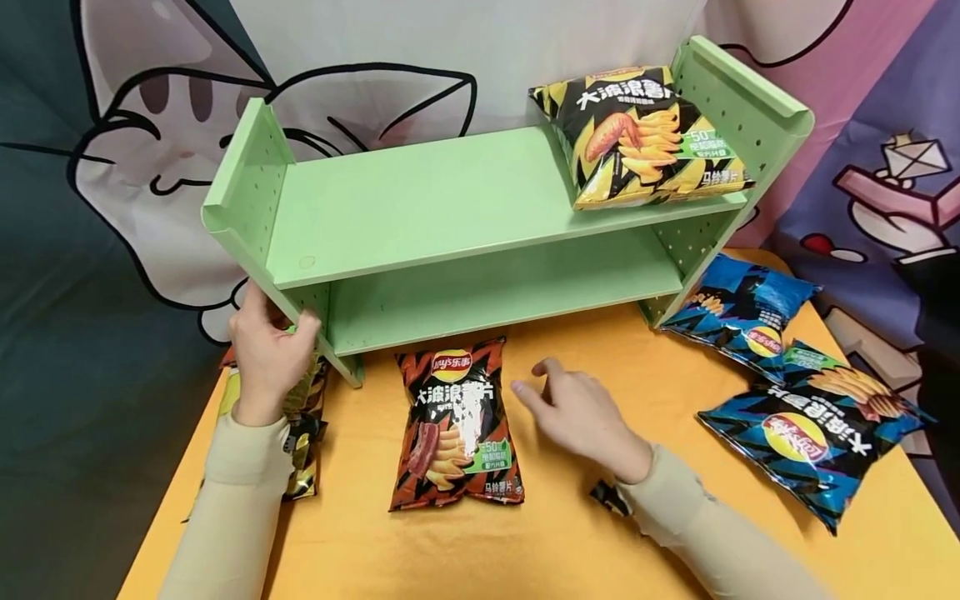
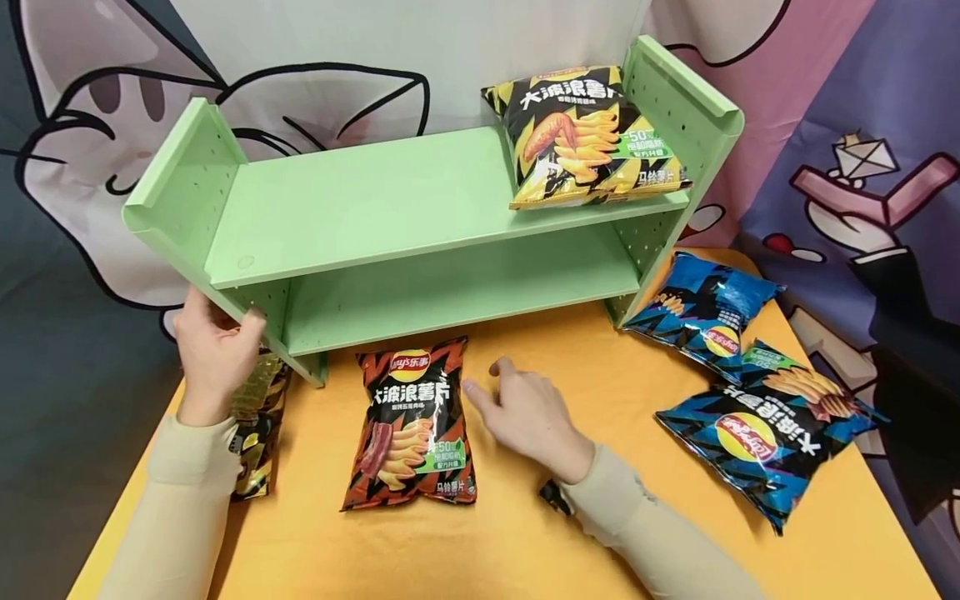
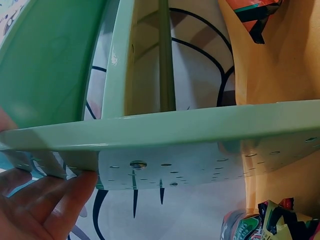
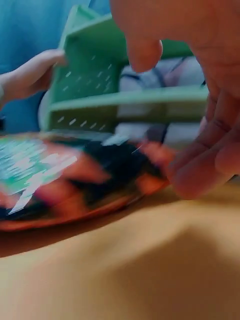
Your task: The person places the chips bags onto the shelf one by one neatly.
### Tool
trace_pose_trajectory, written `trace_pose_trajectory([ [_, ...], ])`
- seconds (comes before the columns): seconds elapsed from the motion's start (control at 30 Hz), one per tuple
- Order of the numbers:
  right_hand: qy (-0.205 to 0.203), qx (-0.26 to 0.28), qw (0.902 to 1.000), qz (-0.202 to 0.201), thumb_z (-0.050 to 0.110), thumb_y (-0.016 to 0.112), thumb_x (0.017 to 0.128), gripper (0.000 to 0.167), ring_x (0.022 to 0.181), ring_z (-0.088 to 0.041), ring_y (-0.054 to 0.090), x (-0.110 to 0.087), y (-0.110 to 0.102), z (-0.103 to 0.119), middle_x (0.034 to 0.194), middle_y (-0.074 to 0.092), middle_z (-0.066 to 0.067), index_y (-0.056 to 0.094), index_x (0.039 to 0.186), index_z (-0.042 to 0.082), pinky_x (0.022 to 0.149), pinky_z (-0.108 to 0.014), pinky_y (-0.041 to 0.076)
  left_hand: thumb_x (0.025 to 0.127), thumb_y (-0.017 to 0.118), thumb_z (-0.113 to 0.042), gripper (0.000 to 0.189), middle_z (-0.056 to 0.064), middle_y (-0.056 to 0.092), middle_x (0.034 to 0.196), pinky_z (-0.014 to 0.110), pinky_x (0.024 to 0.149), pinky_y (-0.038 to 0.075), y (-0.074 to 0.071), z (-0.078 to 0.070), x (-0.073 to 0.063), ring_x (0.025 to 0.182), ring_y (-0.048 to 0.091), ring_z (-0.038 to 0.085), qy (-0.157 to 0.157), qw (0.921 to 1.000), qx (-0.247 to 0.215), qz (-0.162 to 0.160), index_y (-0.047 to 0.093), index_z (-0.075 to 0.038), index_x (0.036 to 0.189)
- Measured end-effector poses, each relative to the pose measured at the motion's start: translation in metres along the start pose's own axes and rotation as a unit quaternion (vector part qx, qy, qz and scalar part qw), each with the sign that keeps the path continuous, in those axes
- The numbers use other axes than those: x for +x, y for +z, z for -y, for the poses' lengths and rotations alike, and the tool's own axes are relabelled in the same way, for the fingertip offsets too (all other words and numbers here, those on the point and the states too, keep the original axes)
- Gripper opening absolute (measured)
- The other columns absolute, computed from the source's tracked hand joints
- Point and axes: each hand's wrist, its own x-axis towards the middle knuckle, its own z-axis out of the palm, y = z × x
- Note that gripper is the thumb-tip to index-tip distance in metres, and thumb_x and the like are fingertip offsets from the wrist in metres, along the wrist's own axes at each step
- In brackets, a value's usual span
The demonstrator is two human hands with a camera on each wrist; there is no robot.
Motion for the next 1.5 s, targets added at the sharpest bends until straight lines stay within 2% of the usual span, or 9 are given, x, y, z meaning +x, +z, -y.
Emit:
trace_pose_trajectory([
  [0.13,0.055,0.01,0.9976,0.041,0.072,0.045,0.098,0.081,0.061,-0.015,0.058,0.002,0.03,0.008,0.084,0.071,-0.005,0.06,0.134,0.001,0.064,-0.034,0.049,0.08,0.059,-0.009,0.05,0.013,0.062,0.061,0.017,0.051,0.032,0.0,0.0,0.0,0.05,0.045,-0.002,-0.005,1.0,-0.001,-0.002,0.068,-0.011,0.129],
  [0.23,0.077,0.011,0.9952,0.06,0.081,0.041,0.093,0.098,0.056,-0.018,0.056,0.003,0.047,0.014,0.075,0.067,-0.006,0.054,0.14,-0.004,0.056,-0.033,0.045,0.08,0.059,-0.009,0.049,0.014,0.063,0.062,0.017,0.053,0.033,0.0,0.0,-0.001,0.051,0.046,-0.002,-0.008,1.0,-0.002,-0.004,0.068,-0.01,0.128],
  [0.53,0.089,0.01,0.9941,0.061,0.095,0.05,0.076,0.121,0.049,-0.018,0.052,0.003,0.071,0.022,0.062,0.056,-0.003,0.053,0.139,-0.008,0.046,-0.033,0.038,0.08,0.06,-0.01,0.05,0.013,0.063,0.063,0.016,0.052,0.033,0.001,0.001,-0.001,0.051,0.047,-0.003,-0.01,0.9999,-0.002,-0.003,0.068,-0.01,0.129],
  [0.63,0.085,0.022,0.9944,0.058,0.093,0.056,0.072,0.116,0.046,-0.017,0.05,0.004,0.073,0.02,0.061,0.056,-0.002,0.058,0.131,-0.007,0.044,-0.032,0.036,0.08,0.06,-0.01,0.049,0.013,0.062,0.062,0.016,0.052,0.033,0.001,0.001,0.0,0.051,0.046,-0.003,-0.008,1.0,-0.003,-0.003,0.068,-0.01,0.129],
  [0.73,0.078,0.051,0.9938,0.06,0.089,0.062,0.073,0.094,0.047,-0.015,0.048,0.005,0.075,0.017,0.061,0.053,0.001,0.066,0.108,0.002,0.044,-0.031,0.035,0.08,0.06,-0.01,0.049,0.011,0.061,0.061,0.016,0.052,0.033,0.001,0.0,0.0,0.05,0.045,-0.002,-0.006,1.0,-0.002,-0.002,0.068,-0.01,0.128],
  [0.87,0.063,0.106,0.9893,0.078,0.08,0.068,0.078,0.062,0.046,-0.01,0.041,0.007,0.074,0.012,0.057,0.046,0.007,0.058,0.074,0.019,0.045,-0.028,0.032,0.08,0.058,-0.011,0.049,0.012,0.061,0.062,0.016,0.052,0.034,0.0,0.0,0.0,0.051,0.046,-0.001,-0.006,1.0,0.003,0.0,0.068,-0.009,0.128],
  [0.97,0.055,0.146,0.9837,0.09,0.073,0.071,0.082,0.054,0.046,-0.009,0.039,0.007,0.071,0.01,0.055,0.044,0.008,0.056,0.066,0.023,0.048,-0.028,0.034,0.081,0.058,-0.011,0.049,0.014,0.062,0.063,0.016,0.053,0.034,0.0,0.0,-0.001,0.052,0.047,-0.002,-0.006,1.0,0.005,0.0,0.067,-0.008,0.128],
  [1.17,0.065,0.216,0.9688,0.104,0.059,0.077,0.085,0.048,0.048,-0.01,0.038,0.007,0.066,0.009,0.053,0.043,0.009,0.057,0.061,0.022,0.053,-0.028,0.036,0.081,0.058,-0.012,0.048,0.013,0.062,0.062,0.017,0.051,0.033,0.0,0.0,-0.001,0.051,0.048,-0.002,-0.009,1.0,0.004,0.0,0.067,-0.008,0.128],
  [1.5,0.069,0.309,0.9412,0.118,0.041,0.083,0.086,0.062,0.047,-0.01,0.024,0.004,0.052,-0.003,0.049,0.025,0.01,0.035,0.052,0.019,0.053,-0.023,0.031,0.08,0.057,-0.012,0.049,0.01,0.058,0.058,0.017,0.051,0.032,0.0,0.0,0.0,0.049,0.045,0.001,0.002,1.0,0.008,-0.001,0.067,-0.009,0.128],
])
